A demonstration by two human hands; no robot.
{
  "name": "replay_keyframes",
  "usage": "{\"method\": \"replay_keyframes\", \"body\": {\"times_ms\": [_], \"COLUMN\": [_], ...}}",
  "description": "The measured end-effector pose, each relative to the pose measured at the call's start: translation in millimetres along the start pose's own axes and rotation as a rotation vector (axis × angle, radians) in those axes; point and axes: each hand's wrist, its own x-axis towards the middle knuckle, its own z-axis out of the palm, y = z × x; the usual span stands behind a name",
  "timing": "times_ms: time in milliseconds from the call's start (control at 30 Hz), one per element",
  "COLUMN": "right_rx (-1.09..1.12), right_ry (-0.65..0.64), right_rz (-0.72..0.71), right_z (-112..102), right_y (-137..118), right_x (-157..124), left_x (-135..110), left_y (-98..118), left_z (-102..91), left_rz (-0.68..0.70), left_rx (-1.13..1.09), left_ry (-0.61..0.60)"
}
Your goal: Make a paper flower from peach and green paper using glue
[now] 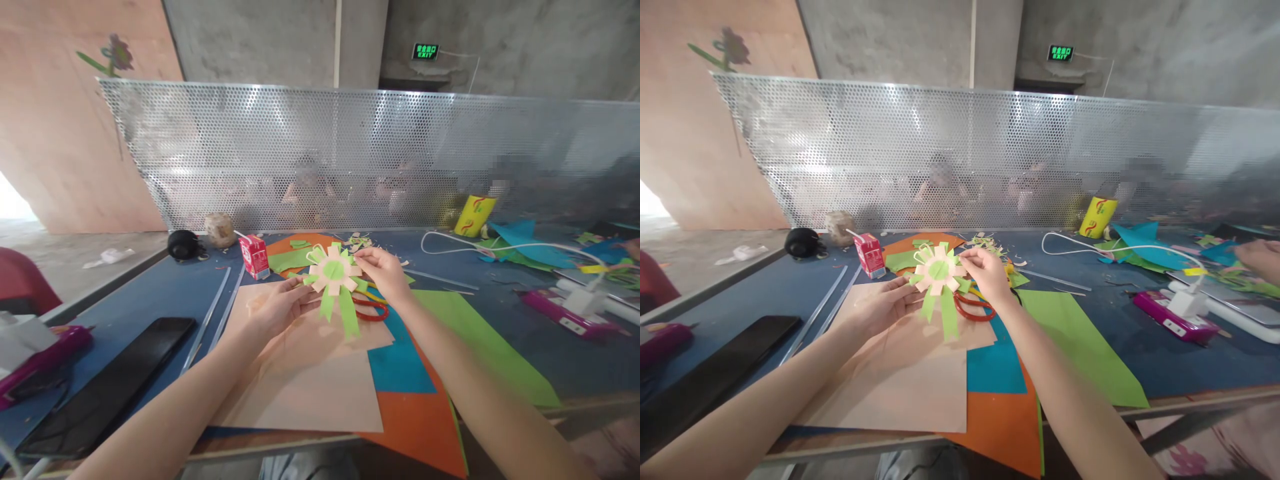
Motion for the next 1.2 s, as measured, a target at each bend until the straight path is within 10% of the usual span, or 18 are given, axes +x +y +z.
{"method": "replay_keyframes", "body": {"times_ms": [1200], "right_rx": [-0.054], "right_ry": [0.055], "right_rz": [-0.088], "right_z": [5.7], "right_y": [-9.2], "right_x": [-8.4], "left_x": [2.4], "left_y": [-3.7], "left_z": [-1.3], "left_rz": [-0.020], "left_rx": [0.024], "left_ry": [-0.022]}}
